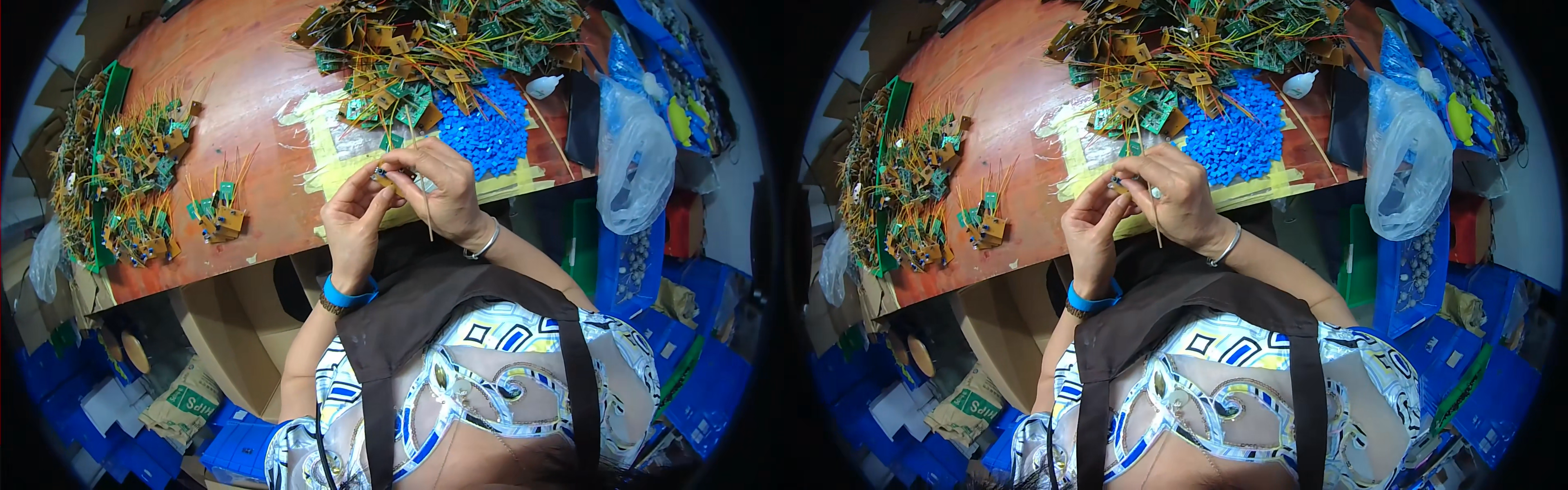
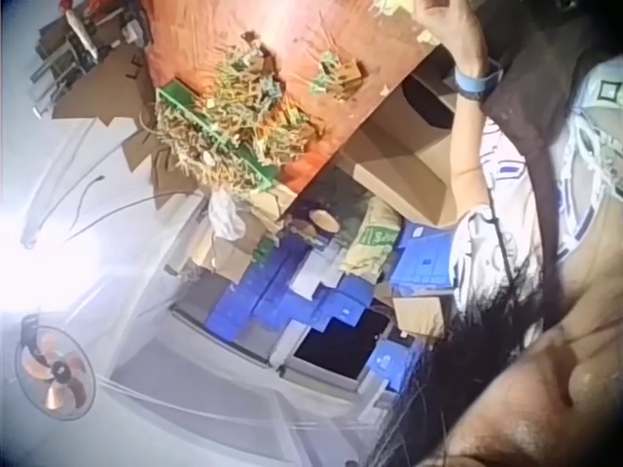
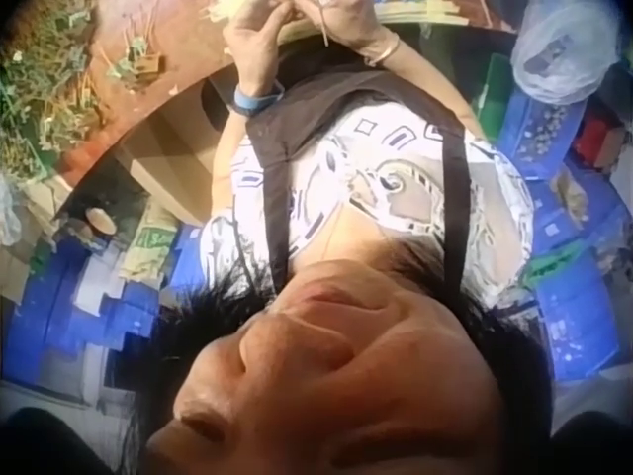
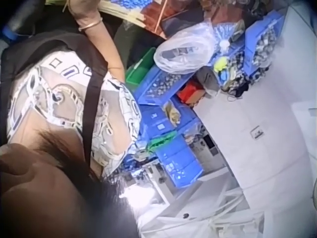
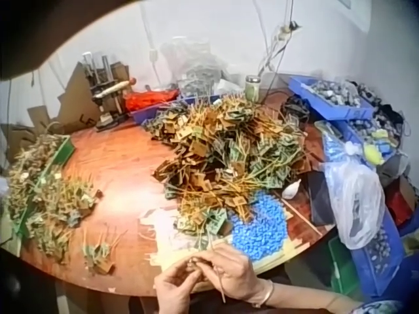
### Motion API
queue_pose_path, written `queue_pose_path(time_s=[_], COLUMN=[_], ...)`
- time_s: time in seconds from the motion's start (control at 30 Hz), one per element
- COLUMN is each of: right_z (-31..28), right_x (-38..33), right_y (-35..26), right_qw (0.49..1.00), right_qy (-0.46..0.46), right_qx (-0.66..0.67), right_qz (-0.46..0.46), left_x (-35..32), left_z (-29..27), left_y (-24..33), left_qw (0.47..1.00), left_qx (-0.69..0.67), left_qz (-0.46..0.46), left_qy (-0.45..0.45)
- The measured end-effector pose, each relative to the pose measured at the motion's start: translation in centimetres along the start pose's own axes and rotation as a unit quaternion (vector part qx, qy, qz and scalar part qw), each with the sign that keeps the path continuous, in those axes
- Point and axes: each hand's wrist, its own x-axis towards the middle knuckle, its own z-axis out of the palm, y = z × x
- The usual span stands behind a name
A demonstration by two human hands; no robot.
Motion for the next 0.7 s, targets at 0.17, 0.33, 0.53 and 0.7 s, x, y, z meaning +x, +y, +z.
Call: queue_pose_path(time_s=[0.17, 0.33, 0.53, 0.7], right_z=[0.3, 0.5, 0.9, -0.6], right_x=[0.2, 0.1, 0.3, 1.1], right_y=[-0.3, -1.2, -1.6, -1.8], right_qw=[1.0, 1.0, 0.999, 0.998], right_qy=[0.016, 0.007, -0.016, 0.008], right_qx=[0.004, -0.004, -0.001, 0.021], right_qz=[-0.019, -0.006, -0.052, -0.055], left_x=[0.0, 0.0, -0.4, -0.1], left_z=[0.0, -0.2, -1.2, -7.2], left_y=[0.3, 0.2, 0.6, 4.4], left_qw=[1.0, 0.997, 0.995, 0.942], left_qx=[0.002, -0.047, -0.057, 0.108], left_qz=[0.011, -0.025, -0.005, 0.192], left_qy=[0.005, 0.062, 0.079, 0.252])
